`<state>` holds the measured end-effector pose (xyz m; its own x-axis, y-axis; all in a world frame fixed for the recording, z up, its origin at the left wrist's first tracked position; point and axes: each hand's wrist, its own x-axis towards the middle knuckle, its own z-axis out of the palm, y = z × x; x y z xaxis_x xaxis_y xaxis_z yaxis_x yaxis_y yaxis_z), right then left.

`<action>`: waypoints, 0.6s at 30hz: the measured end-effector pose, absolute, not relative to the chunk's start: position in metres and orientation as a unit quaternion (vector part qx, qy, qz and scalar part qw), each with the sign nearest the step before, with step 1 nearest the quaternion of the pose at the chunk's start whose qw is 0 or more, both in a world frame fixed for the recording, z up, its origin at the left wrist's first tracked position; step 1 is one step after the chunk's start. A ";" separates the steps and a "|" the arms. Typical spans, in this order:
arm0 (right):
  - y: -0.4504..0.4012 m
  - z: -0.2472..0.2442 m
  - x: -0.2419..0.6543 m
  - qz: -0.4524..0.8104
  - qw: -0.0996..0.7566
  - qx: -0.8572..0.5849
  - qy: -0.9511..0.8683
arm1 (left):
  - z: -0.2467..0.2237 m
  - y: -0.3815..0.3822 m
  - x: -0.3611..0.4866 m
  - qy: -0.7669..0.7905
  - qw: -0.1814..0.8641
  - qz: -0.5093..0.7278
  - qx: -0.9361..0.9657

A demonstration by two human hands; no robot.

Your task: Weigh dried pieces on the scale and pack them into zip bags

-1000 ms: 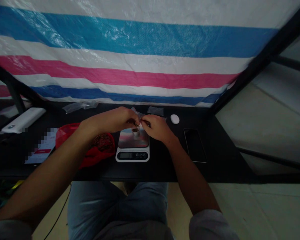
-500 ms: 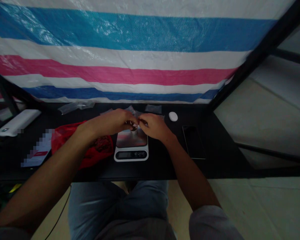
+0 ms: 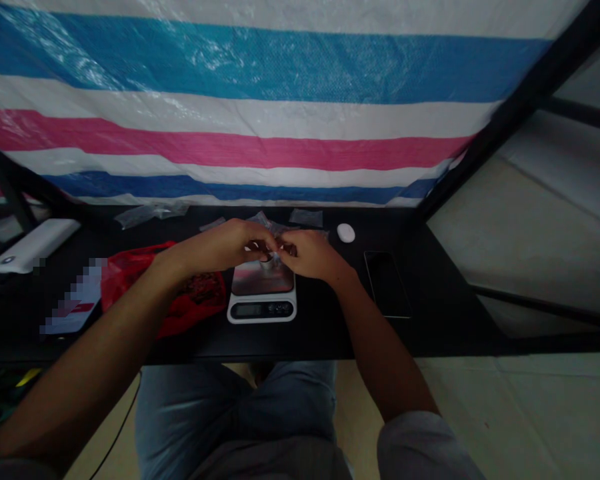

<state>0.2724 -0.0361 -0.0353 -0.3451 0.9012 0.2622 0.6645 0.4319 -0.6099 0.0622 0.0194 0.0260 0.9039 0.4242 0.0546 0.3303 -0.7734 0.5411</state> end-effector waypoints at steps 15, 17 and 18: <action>-0.035 -0.037 0.271 0.165 0.253 -0.477 -0.825 | 0.027 0.018 0.061 0.207 0.275 0.085 0.935; -0.036 -0.036 0.272 0.163 0.259 -0.483 -0.821 | 0.025 0.018 0.060 0.199 0.279 0.092 0.935; -0.037 -0.035 0.271 0.167 0.260 -0.484 -0.819 | 0.025 0.018 0.060 0.194 0.279 0.100 0.935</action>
<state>0.2715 -0.0366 -0.0355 -0.3962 0.8795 0.2637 0.7056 0.4754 -0.5255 0.0601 0.0181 0.0251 0.9047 0.4189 0.0777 0.3077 -0.7685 0.5610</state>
